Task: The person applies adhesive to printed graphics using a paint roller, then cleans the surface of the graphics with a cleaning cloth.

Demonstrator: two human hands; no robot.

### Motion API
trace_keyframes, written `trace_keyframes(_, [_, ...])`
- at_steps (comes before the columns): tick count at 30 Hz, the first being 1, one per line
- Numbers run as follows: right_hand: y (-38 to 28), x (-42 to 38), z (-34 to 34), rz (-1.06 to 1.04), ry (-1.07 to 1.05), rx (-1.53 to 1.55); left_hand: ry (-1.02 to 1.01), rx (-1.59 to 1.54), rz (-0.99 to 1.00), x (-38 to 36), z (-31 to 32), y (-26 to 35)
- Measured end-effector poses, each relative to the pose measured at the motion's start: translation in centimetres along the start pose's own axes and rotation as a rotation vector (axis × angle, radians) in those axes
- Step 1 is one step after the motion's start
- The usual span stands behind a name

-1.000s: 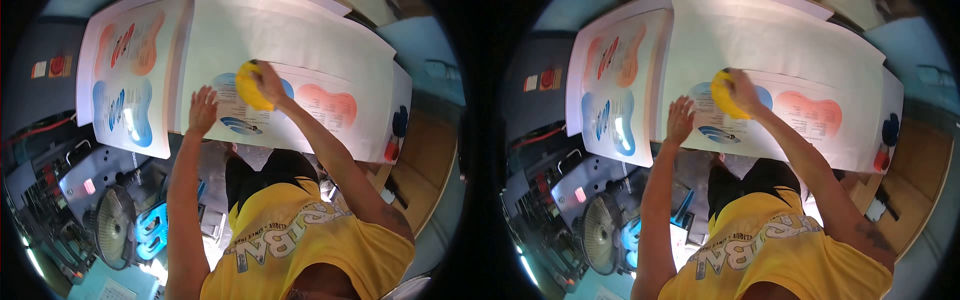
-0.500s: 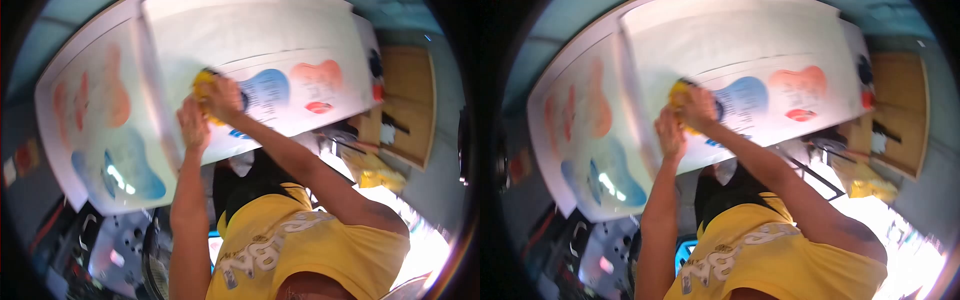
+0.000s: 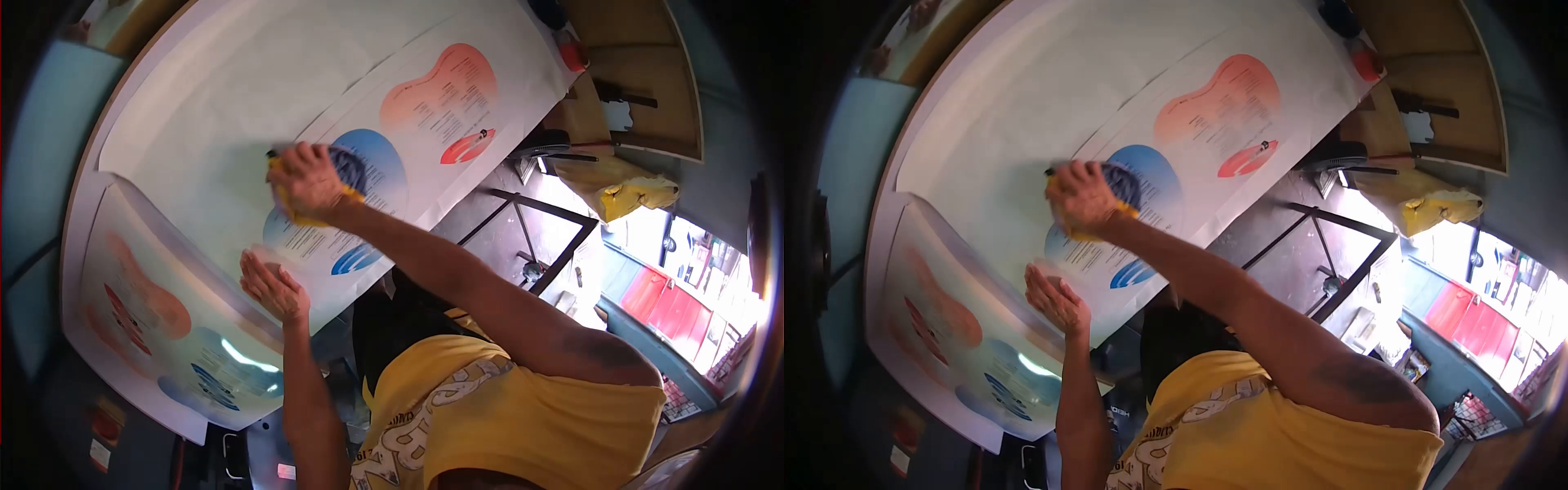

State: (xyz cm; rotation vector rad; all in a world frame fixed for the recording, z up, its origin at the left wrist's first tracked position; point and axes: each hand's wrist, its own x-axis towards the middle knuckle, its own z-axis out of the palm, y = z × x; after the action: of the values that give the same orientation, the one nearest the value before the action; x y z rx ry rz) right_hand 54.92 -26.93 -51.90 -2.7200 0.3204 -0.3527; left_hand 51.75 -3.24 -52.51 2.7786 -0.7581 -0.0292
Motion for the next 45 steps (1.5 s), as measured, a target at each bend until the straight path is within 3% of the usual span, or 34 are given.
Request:
trace_keyframes(6, [13.4,1.1,-6.0,0.152,0.041,-0.132,0.028,-0.002,0.036,0.3,-0.1,0.2])
trace_keyframes(8, [18.9,1.8,-6.5,0.143,0.230,-0.200,0.031,0.000,0.038,0.4,0.0,0.3])
trace_keyframes(14, [32.6,3.7,-10.4,0.432,0.387,-0.420,0.013,-0.001,0.047,0.2,-0.2,0.3])
trace_keyframes(19, [39.1,3.3,-13.6,0.634,0.321,-0.477,0.043,-0.010,0.033,0.5,0.0,0.6])
trace_keyframes(23, [37.0,2.5,-15.6,0.844,0.237,-0.361,0.024,-0.007,0.002,0.2,-0.2,0.3])
trace_keyframes(26, [35.8,-0.1,-13.2,0.470,0.262,-0.492,0.029,-0.004,-0.005,0.1,0.1,0.2])
trace_keyframes(31, [38.2,0.2,-13.7,0.851,0.309,-0.459,0.055,-0.014,0.009,0.1,0.6,-0.1])
trace_keyframes(34, [36.1,0.0,-12.6,0.728,0.273,-0.448,0.042,-0.020,0.000,-0.1,0.4,0.0])
trace_keyframes(35, [34.8,-0.2,-11.5,0.594,0.307,-0.438,0.030,-0.015,-0.010,0.1,0.1,0.2])
trace_keyframes(38, [27.5,-1.3,-7.9,0.379,0.145,-0.414,0.006,0.003,-0.013,-0.1,-0.1,0.1])
trace_keyframes(40, [19.3,-1.6,-6.0,0.158,0.170,-0.346,0.011,0.019,0.000,0.1,0.2,0.1])
trace_keyframes(42, [11.4,-3.0,-3.1,0.184,0.029,-0.266,0.010,0.033,0.017,0.0,0.1,0.1])
trace_keyframes(44, [5.4,-2.9,-2.1,0.090,-0.062,-0.099,0.024,0.035,0.039,0.1,0.1,0.3])
trace_keyframes(45, [3.9,-3.5,-0.8,-0.018,-0.006,-0.185,0.029,0.038,0.050,0.0,0.0,0.3])
